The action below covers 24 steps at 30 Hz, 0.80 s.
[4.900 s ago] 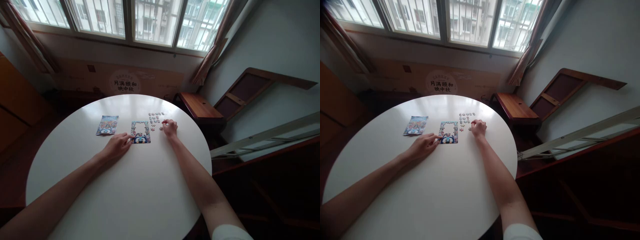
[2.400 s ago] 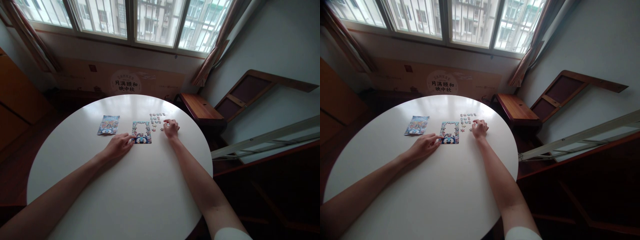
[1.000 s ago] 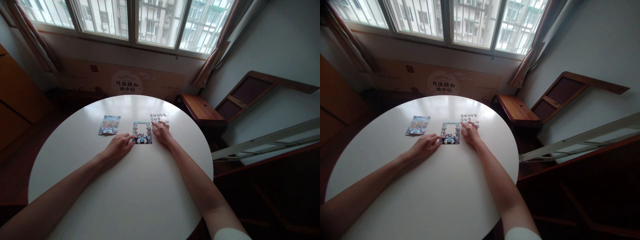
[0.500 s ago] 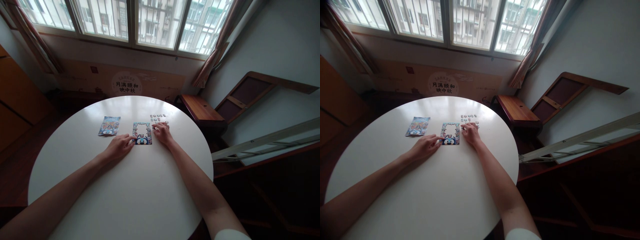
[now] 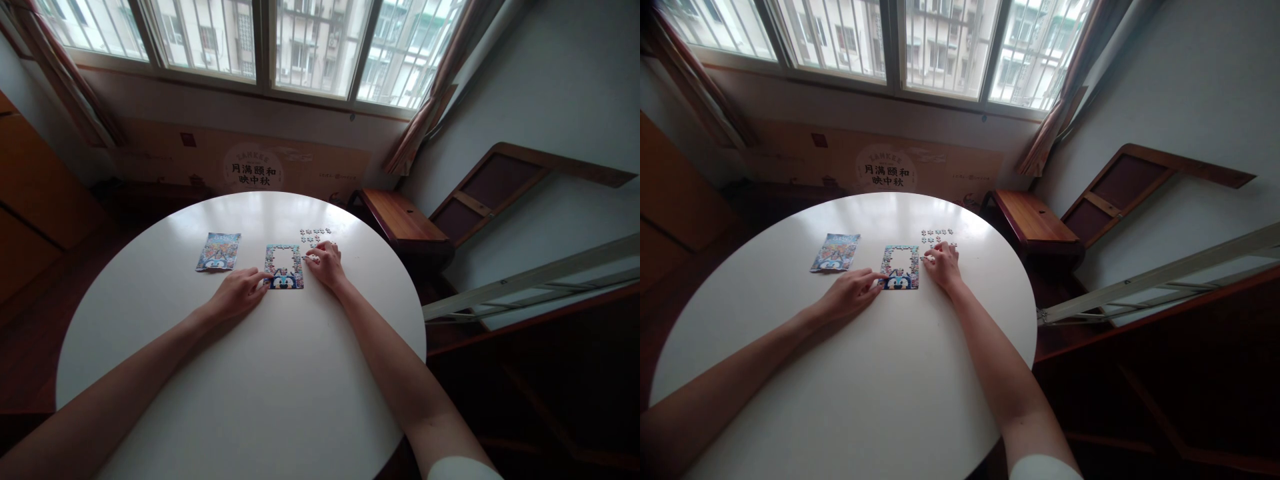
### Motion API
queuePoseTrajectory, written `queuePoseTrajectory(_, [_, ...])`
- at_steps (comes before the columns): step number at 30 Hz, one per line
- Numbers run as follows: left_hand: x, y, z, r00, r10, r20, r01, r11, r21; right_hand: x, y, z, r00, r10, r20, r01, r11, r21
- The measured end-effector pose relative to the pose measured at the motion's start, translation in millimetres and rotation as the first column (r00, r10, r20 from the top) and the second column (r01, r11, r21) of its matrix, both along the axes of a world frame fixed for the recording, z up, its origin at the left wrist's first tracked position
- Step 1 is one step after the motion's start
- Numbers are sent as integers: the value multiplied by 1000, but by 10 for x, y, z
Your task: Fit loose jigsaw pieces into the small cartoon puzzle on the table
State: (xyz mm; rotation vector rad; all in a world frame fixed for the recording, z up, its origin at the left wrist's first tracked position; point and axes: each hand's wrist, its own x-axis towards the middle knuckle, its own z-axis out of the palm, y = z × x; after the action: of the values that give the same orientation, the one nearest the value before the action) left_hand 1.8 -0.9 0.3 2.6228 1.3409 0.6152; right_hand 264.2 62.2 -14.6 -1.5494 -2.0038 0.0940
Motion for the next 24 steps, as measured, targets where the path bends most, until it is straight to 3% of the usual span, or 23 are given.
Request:
queuePoseTrajectory(10, [1,-4,18,1000,4,11,-4,1000,-1,27,75,-66,998,-29,-55,27,999,-26])
queuePoseTrajectory(24, [-3,4,9,1000,-4,-5,4,1000,6,10,53,-28,999,-48,-10,48,997,-52])
